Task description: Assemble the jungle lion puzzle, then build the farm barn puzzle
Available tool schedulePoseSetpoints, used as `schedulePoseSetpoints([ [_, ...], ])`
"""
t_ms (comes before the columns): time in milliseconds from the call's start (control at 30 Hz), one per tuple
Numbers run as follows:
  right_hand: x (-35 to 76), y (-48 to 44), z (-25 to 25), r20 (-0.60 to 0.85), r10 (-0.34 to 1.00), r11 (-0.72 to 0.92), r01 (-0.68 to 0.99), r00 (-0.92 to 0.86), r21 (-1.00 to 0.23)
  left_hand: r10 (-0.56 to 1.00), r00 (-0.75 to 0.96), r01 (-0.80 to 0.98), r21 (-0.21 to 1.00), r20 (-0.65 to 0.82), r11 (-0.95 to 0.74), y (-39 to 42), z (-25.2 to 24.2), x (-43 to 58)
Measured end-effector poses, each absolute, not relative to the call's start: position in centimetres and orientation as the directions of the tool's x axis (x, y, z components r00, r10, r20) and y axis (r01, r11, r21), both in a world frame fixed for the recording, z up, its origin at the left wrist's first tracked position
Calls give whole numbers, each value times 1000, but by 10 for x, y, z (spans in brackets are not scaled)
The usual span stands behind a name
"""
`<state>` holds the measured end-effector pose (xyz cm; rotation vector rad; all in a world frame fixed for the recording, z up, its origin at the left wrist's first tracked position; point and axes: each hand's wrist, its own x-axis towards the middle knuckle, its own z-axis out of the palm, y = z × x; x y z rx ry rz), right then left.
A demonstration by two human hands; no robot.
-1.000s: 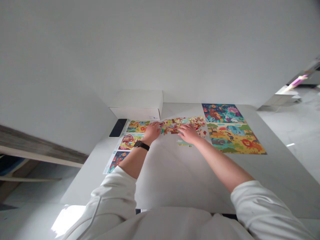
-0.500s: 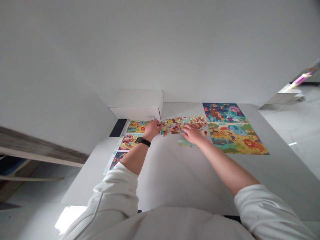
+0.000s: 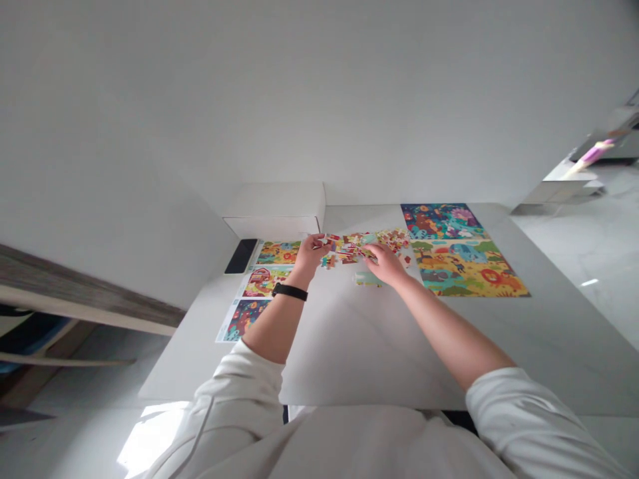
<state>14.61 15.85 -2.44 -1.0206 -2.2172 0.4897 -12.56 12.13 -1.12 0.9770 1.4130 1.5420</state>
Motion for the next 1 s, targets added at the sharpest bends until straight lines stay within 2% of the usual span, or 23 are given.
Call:
schedulePoseSetpoints([
  [67,144,147,-19,398,804,585,472,-442,-659,950,-311,-236,970,-15,-62,111,-11,-103],
  [133,141,136,-14,346,842,510,401,-415,-761,976,-215,-339,940,-29,-47,99,-12,-81],
  [200,140,126,-10,263,872,416,343,-412,-842,988,-148,-392,920,-35,-26,86,-14,-61],
  [300,144,116,-7,177,897,324,332,-404,-886,994,-105,-400,917,-45,-1,70,-19,-40],
  [467,162,111,-4,135,932,269,392,-336,-880,991,-71,-324,943,-109,80,56,-26,-26],
  [600,172,113,-3,116,926,266,401,-360,-877,990,-46,-226,967,-132,119,55,-25,-23],
  [800,168,120,-9,67,860,323,437,-507,-839,991,-115,6,997,-74,75,58,-26,-35],
  [900,161,126,-16,77,868,344,482,-491,-806,987,-151,98,992,-64,79,64,-24,-66],
  [1000,156,134,-23,117,876,378,516,-468,-769,962,-270,161,983,-43,89,76,-21,-110],
])
